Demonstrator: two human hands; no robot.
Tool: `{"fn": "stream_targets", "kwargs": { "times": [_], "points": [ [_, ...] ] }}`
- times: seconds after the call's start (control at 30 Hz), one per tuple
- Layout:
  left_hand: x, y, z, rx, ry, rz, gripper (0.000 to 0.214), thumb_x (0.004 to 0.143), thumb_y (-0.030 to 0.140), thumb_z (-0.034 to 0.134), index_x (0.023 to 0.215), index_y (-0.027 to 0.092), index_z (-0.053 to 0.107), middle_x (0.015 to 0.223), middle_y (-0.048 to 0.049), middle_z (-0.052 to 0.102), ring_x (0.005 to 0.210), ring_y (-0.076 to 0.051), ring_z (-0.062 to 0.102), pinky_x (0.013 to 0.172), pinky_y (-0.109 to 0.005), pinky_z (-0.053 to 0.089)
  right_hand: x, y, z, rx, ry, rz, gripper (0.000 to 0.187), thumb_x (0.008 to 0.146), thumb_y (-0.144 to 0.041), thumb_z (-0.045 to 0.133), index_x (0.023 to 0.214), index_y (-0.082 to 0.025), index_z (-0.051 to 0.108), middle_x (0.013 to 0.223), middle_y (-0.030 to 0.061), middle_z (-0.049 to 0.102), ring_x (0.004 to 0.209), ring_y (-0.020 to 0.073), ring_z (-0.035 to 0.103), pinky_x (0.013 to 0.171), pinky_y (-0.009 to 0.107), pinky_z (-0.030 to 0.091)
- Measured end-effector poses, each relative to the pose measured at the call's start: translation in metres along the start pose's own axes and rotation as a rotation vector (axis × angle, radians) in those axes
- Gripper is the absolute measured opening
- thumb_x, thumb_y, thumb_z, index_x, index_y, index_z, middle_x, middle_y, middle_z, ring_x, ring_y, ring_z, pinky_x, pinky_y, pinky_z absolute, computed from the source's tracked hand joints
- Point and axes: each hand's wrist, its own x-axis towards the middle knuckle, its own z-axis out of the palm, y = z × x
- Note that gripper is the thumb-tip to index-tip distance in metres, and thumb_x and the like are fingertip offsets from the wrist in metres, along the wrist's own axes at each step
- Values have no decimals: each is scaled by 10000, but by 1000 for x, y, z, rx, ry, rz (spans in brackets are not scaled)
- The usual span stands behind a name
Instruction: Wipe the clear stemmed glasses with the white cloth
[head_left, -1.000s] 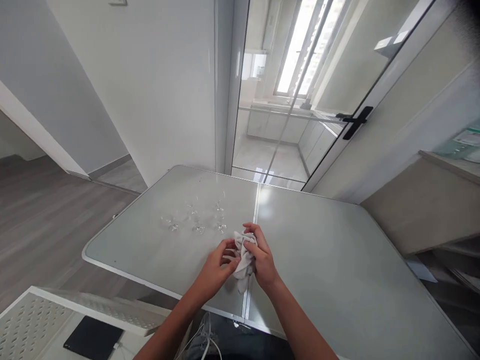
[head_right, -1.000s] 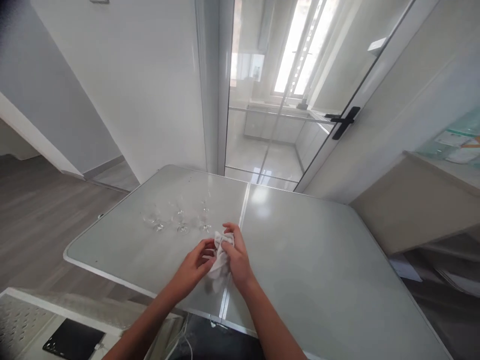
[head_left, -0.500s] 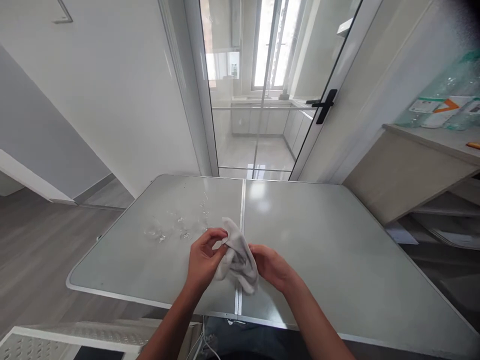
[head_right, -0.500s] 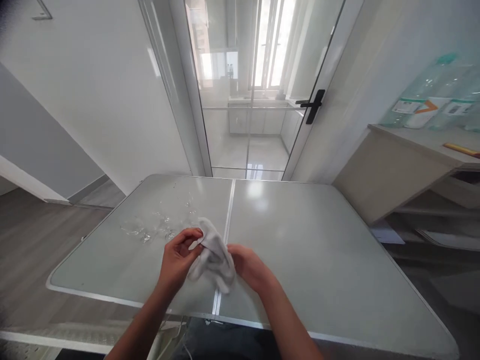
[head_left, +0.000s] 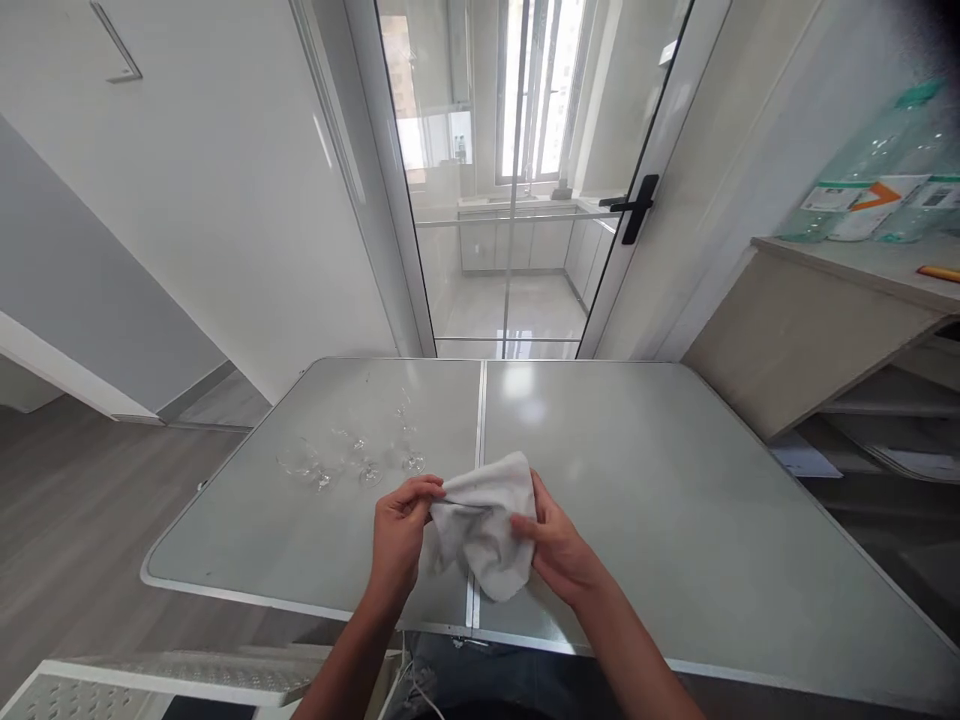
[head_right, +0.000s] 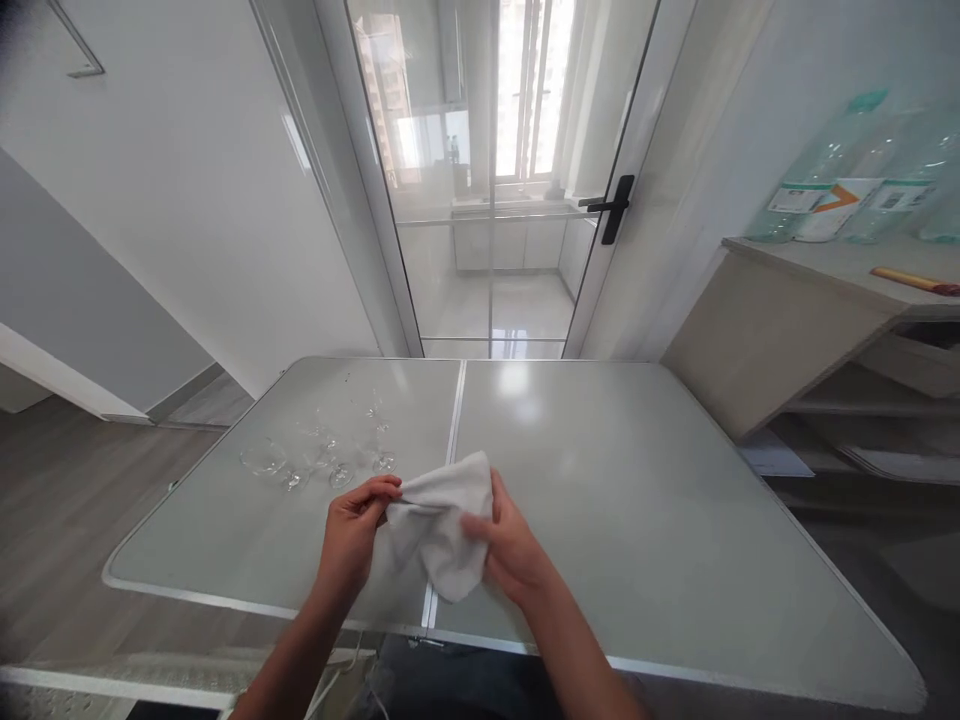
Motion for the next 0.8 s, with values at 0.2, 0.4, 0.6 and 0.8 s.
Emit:
{"fn": "stream_targets", "kwargs": {
  "times": [0.2, 0.4, 0.6, 0.8],
  "points": [
    [-5, 3, -6, 261, -79, 144, 207, 835, 232, 614, 854, 215, 819, 1031, -78, 740, 973, -218, 710, 792, -325, 621, -6, -7, -13, -765, 159, -210, 870, 873, -415, 736, 1621, -417, 292, 1468, 72, 494, 1356, 294, 509, 1127, 445, 424],
    [-8, -2, -9, 525, -367, 312, 285, 773, 81, 667, 981, 237, 781, 998, -52, 690, 916, -193, 684, 773, -302, 593, -3, -16, -27, -1427, 143, -280, 393, 810, -57, 604, 1074, -286, 781, 1011, 49, 518, 809, 188, 604, 786, 324, 523],
    [-1, -15, -21, 679, -164, 423, 372, 800, 6, 516, 943, 246, 762, 1263, -87, 623, 1156, -268, 626, 1018, -480, 532, -9, -25, -28, -1398, 73, -617, 178, 778, -82, 633, 766, -225, 738, 1257, 122, 567, 1137, 311, 538, 928, 430, 488],
    [-7, -53, -13, 601, 122, 320, 498, 889, 147, 536, 1386, 179, 513, 1381, -165, 566, 1350, -327, 538, 1131, -558, 465, -16, -38, -62, -769, 127, 3, 132, 748, -290, 680, 715, -171, 729, 782, 56, 708, 726, 222, 622, 642, 303, 469]
  ]
}}
